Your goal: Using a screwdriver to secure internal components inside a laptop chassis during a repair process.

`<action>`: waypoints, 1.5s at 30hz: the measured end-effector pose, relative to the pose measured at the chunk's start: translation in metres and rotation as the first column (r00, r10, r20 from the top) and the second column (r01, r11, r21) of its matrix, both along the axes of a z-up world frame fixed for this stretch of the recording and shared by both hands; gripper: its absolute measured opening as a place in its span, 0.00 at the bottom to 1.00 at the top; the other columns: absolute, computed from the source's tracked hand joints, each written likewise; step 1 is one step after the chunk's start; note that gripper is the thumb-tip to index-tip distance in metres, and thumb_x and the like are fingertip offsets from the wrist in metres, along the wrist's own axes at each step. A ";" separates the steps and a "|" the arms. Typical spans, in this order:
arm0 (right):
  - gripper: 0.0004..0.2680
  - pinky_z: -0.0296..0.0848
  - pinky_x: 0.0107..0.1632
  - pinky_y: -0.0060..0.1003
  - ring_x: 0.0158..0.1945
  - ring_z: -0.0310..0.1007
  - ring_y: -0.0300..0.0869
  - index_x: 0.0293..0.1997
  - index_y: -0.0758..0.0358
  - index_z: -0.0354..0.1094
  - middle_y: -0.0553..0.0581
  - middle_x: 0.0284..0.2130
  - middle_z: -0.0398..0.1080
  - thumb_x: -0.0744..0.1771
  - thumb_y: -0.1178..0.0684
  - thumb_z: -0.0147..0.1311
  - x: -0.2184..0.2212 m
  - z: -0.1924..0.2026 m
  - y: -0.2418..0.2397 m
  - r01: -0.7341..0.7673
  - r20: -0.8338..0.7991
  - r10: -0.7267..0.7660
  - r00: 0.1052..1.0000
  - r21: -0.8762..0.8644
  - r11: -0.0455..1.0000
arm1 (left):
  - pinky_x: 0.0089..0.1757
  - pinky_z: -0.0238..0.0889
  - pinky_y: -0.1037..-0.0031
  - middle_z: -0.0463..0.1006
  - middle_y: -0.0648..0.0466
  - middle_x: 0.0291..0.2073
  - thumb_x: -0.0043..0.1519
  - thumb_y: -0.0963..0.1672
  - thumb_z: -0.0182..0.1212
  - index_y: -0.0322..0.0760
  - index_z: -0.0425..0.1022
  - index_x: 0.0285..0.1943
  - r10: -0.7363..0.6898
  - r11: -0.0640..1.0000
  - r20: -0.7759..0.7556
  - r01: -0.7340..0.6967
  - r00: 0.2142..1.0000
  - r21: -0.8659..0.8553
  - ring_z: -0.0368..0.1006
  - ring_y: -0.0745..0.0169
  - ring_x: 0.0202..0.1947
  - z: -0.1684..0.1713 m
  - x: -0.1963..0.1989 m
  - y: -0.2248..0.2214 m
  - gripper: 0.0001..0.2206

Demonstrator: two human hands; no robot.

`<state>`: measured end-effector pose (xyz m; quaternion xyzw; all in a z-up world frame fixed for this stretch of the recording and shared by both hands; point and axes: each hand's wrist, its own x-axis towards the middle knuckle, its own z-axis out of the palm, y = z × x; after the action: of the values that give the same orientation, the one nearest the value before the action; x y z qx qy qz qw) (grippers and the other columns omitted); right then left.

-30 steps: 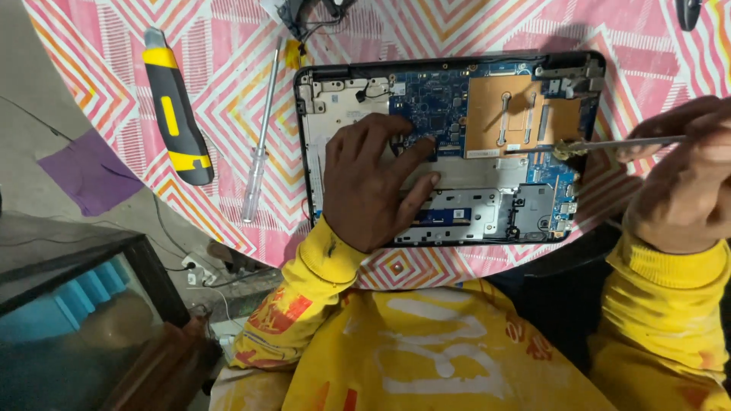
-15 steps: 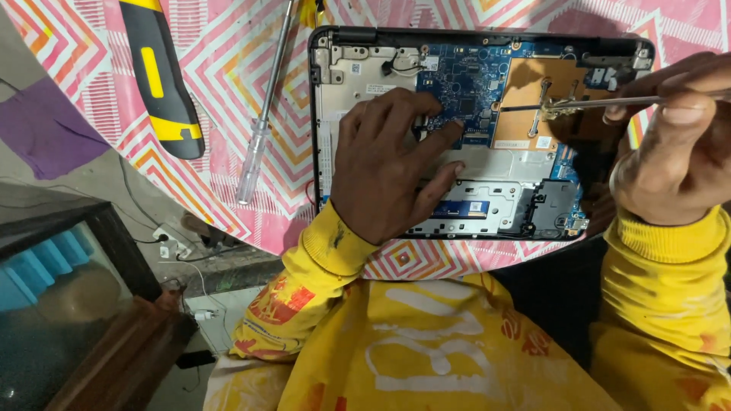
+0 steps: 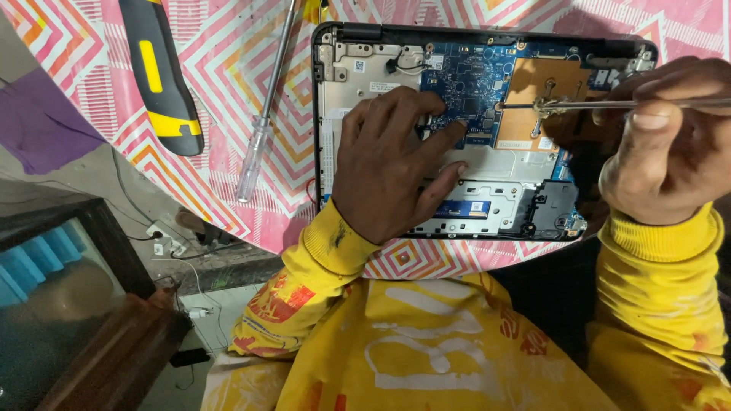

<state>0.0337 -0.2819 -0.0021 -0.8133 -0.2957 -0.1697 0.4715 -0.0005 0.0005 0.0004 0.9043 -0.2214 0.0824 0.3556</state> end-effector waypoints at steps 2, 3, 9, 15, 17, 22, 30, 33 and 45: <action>0.06 0.65 0.45 0.51 0.41 0.64 0.62 0.44 0.84 0.58 0.80 0.40 0.63 0.76 0.67 0.43 -0.002 0.003 -0.001 0.008 0.018 -0.007 1.000 -0.039 0.999 | 0.49 0.58 0.52 0.69 0.50 0.51 0.65 0.50 0.56 0.43 0.75 0.52 0.013 1.000 0.004 -0.012 1.000 -0.005 0.67 0.46 0.54 0.001 0.000 0.000 0.13; 0.06 0.65 0.45 0.51 0.41 0.64 0.62 0.44 0.84 0.58 0.80 0.40 0.63 0.76 0.67 0.43 0.000 0.005 -0.001 -0.004 0.033 0.005 0.999 -0.036 0.999 | 0.49 0.58 0.52 0.69 0.50 0.51 0.65 0.50 0.56 0.43 0.75 0.52 0.025 1.000 0.018 -0.025 1.000 -0.002 0.67 0.46 0.54 -0.001 -0.001 0.000 0.13; 0.01 0.64 0.33 0.37 0.29 0.65 0.47 0.44 0.81 0.66 0.72 0.33 0.69 0.72 0.71 0.51 0.011 0.022 0.011 -0.136 -0.018 0.137 0.990 0.037 0.990 | 0.49 0.58 0.52 0.71 0.49 0.51 0.66 0.50 0.53 0.43 0.73 0.54 0.026 0.998 0.038 -0.023 0.999 -0.066 0.69 0.44 0.53 -0.003 -0.004 0.000 0.14; 0.11 0.62 0.31 0.43 0.26 0.66 0.51 0.29 0.81 0.62 0.75 0.27 0.71 0.69 0.66 0.60 0.009 0.048 0.036 -0.053 0.066 0.059 0.996 -0.087 0.995 | 0.46 0.62 0.54 0.75 0.49 0.45 0.64 0.43 0.60 0.36 0.74 0.50 0.081 0.971 0.167 -0.040 0.983 -0.236 0.72 0.45 0.47 0.046 0.000 -0.009 0.08; 0.10 0.64 0.35 0.47 0.29 0.68 0.55 0.32 0.80 0.65 0.74 0.28 0.70 0.70 0.63 0.61 0.009 0.049 0.037 -0.036 0.078 0.046 0.996 -0.122 0.992 | 0.48 0.68 0.56 0.76 0.51 0.48 0.71 0.48 0.59 0.44 0.67 0.61 0.026 0.971 0.239 0.032 0.971 -0.235 0.75 0.46 0.49 0.060 0.007 -0.019 0.14; 0.10 0.56 0.35 0.47 0.25 0.61 0.53 0.28 0.71 0.61 0.64 0.22 0.60 0.69 0.61 0.55 0.006 0.028 0.014 0.138 0.172 -0.085 0.981 -0.326 0.935 | 0.45 0.65 0.61 0.78 0.58 0.45 0.66 0.50 0.67 0.47 0.69 0.56 -0.048 0.974 0.408 0.133 0.912 -0.183 0.76 0.53 0.47 0.086 0.050 -0.050 0.15; 0.09 0.58 0.34 0.49 0.26 0.62 0.54 0.27 0.72 0.62 0.63 0.22 0.58 0.68 0.63 0.55 0.005 0.027 0.005 0.170 0.181 -0.104 0.978 -0.402 0.900 | 0.32 0.58 0.56 0.62 0.55 0.30 0.64 0.44 0.54 0.43 0.65 0.39 -0.076 0.963 0.549 0.204 0.833 -0.176 0.65 0.51 0.30 0.096 0.061 -0.070 0.04; 0.11 0.59 0.32 0.48 0.26 0.60 0.51 0.26 0.71 0.60 0.63 0.21 0.57 0.69 0.63 0.57 0.006 0.029 0.006 0.135 0.173 -0.073 0.982 -0.374 0.917 | 0.30 0.59 0.57 0.61 0.56 0.30 0.65 0.45 0.56 0.44 0.63 0.37 -0.029 0.975 0.592 0.153 0.806 -0.160 0.65 0.52 0.29 0.093 0.061 -0.070 0.07; 0.11 0.51 0.31 0.39 0.21 0.56 0.44 0.23 0.56 0.77 0.52 0.14 0.59 0.58 0.68 0.48 0.006 0.026 -0.001 0.042 0.018 -0.038 0.999 -0.292 0.956 | 0.45 0.71 0.63 0.81 0.59 0.42 0.69 0.48 0.61 0.52 0.65 0.61 -0.202 0.947 0.383 0.280 0.901 -0.159 0.78 0.56 0.44 0.070 0.071 -0.069 0.14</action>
<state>0.0397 -0.2830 0.0236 -0.8787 -0.3038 -0.1387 0.3410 0.0707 -0.0684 0.0702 0.7964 -0.3837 0.2253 0.4096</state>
